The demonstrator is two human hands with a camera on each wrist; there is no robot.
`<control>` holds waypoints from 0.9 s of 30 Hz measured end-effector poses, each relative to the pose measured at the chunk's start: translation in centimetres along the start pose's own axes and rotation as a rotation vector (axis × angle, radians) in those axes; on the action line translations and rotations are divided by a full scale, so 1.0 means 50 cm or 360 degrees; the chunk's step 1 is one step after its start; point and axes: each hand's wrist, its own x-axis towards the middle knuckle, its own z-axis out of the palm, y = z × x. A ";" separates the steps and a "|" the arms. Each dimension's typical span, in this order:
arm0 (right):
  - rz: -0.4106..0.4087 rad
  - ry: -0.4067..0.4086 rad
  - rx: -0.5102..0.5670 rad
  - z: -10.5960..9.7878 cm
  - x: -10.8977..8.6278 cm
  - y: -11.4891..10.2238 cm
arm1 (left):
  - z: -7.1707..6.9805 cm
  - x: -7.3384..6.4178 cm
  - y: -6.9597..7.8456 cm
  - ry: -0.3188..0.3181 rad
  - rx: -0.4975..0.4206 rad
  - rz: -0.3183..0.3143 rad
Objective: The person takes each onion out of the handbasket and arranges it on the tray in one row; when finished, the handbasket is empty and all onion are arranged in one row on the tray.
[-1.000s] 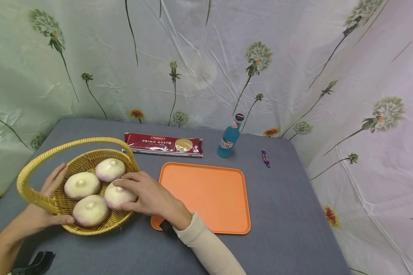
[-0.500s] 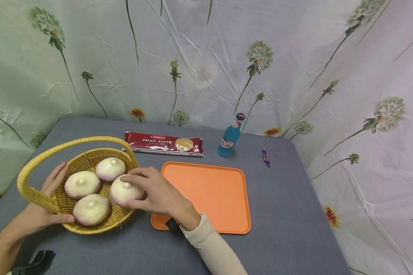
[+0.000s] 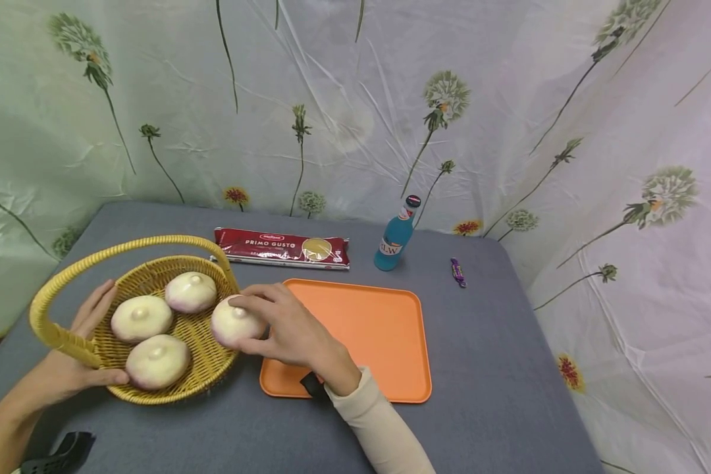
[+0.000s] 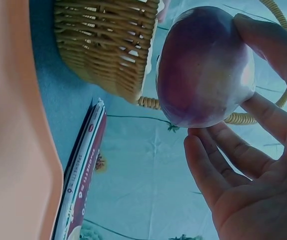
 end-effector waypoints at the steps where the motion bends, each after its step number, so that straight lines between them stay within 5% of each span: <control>1: 0.0007 0.0003 -0.0007 -0.001 -0.002 0.001 | 0.000 0.000 0.000 -0.0001 0.0001 -0.0002; 27: 0.0267 0.0051 -0.0055 -0.048 -0.069 0.052 | -0.001 0.002 0.006 -0.0006 0.0038 -0.0025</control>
